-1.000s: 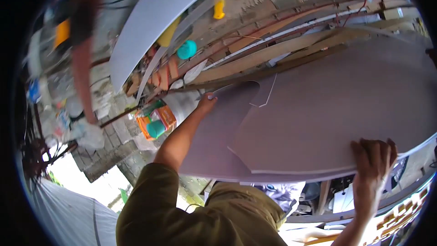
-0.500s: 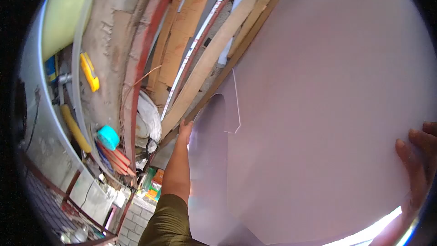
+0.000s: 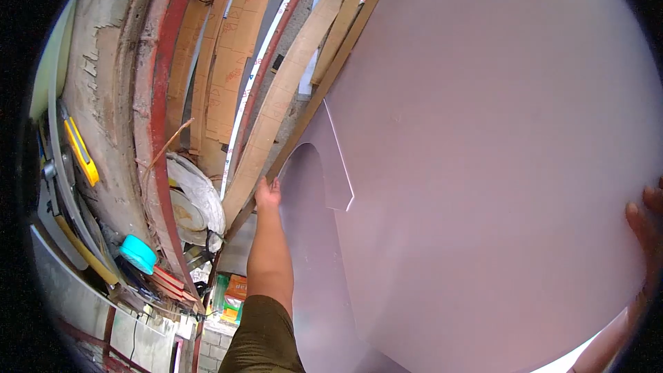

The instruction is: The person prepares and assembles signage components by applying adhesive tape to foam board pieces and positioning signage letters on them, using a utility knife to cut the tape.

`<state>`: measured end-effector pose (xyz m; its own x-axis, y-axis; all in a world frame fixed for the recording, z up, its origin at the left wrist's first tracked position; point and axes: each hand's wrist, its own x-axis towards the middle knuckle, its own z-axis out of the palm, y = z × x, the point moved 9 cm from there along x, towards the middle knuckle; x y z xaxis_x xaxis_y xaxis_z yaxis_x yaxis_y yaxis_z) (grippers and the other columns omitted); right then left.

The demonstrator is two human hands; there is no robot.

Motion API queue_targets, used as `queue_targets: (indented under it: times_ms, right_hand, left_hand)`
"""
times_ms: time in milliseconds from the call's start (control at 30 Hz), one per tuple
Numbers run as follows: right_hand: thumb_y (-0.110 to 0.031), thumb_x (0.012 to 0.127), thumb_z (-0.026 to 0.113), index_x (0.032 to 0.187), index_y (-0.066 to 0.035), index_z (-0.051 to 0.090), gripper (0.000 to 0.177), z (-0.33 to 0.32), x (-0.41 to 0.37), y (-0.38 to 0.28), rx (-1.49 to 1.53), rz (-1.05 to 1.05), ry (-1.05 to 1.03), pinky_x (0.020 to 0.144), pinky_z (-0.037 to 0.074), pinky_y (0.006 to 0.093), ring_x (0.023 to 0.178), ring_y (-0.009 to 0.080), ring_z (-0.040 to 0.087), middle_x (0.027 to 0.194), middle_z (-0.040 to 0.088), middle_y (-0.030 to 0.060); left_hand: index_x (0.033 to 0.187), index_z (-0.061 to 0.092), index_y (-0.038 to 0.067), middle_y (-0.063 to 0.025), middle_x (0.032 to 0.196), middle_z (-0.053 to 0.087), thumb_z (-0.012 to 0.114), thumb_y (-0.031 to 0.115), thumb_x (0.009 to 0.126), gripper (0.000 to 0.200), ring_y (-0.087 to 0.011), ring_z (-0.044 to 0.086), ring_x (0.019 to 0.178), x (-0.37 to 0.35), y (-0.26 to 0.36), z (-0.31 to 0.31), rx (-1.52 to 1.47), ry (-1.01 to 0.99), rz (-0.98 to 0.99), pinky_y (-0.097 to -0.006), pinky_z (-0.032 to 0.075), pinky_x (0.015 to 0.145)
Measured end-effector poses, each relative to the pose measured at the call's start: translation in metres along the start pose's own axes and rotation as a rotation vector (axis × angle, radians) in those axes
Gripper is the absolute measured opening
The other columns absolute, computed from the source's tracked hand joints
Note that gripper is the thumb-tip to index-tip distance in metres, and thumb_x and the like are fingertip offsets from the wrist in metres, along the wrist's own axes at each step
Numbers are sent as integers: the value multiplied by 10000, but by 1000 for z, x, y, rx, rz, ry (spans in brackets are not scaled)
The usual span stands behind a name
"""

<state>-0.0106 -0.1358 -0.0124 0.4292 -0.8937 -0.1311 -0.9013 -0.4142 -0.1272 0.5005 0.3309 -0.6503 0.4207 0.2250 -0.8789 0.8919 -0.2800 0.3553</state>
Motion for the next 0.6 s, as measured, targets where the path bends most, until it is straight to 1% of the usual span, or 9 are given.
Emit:
queue_targets:
  times_ms: [33,100,200,233,267,333,367,467,600]
  right_hand:
    - [-167,853,630,932,-70,818,226,0,1,-3,-13,-18,-8,870,536,415,870,236,667,919,733,72]
    - [-180,859,623,930,-74,818,234,2,9,-19,-226,-380,-228,856,536,417,859,233,665,909,729,68]
    - [-191,855,641,925,-76,817,222,1,5,-16,-221,-534,-238,839,538,426,854,231,663,897,724,64]
    - [-194,850,649,926,-78,817,218,1,6,-16,-212,-492,-239,840,537,430,855,235,663,897,723,66]
    - [-197,845,657,926,-81,817,215,2,8,-20,-203,-453,-239,842,536,434,856,240,662,897,721,69]
    - [-200,827,670,934,-86,817,215,3,13,-24,-199,-396,-246,850,531,444,858,257,660,904,719,77]
    - [-213,818,686,958,-99,804,215,3,11,-22,-205,-392,-250,869,525,451,887,262,649,930,708,77]
    - [-254,794,735,1028,-140,763,262,3,1,-11,-216,-387,-281,927,507,472,974,276,619,1010,678,77]
    - [-309,762,799,1122,-193,710,388,1,-17,12,-228,-336,-328,1005,482,501,1090,295,578,1116,636,77]
  left_hand:
    - [1476,392,-16,-202,1432,489,584,116,1028,505,-332,534,1285,-1,1,2,-15,17,26,-391,498,1064]
    - [1473,410,-20,-202,1432,492,596,96,1021,502,-301,585,1225,8,2,1,9,57,70,-339,562,985]
    - [1500,393,-12,-203,1449,486,600,84,1014,538,-295,581,1236,8,3,9,33,56,57,-346,556,996]
    - [1499,397,-13,-189,1439,501,580,62,1015,522,-286,598,1206,24,7,8,120,-30,117,-347,558,992]
    - [1498,399,-11,-184,1443,498,564,48,1016,513,-285,593,1212,39,-3,-4,104,-15,92,-352,553,1002]
    - [1497,401,-8,-175,1452,494,533,21,1019,497,-283,583,1226,31,-6,-1,72,6,47,-363,544,1022]
    - [1498,404,0,-179,1481,460,456,-39,1017,486,-300,534,1299,-5,-5,11,2,38,14,-389,511,1081]
    - [1495,391,-26,-191,1508,421,402,-88,999,499,-318,486,1356,-47,-15,19,21,-163,40,-440,468,1143]
    - [1521,318,-55,-189,1527,393,368,-101,999,526,-298,471,1375,-108,-23,1,-54,-235,73,-445,419,1193]
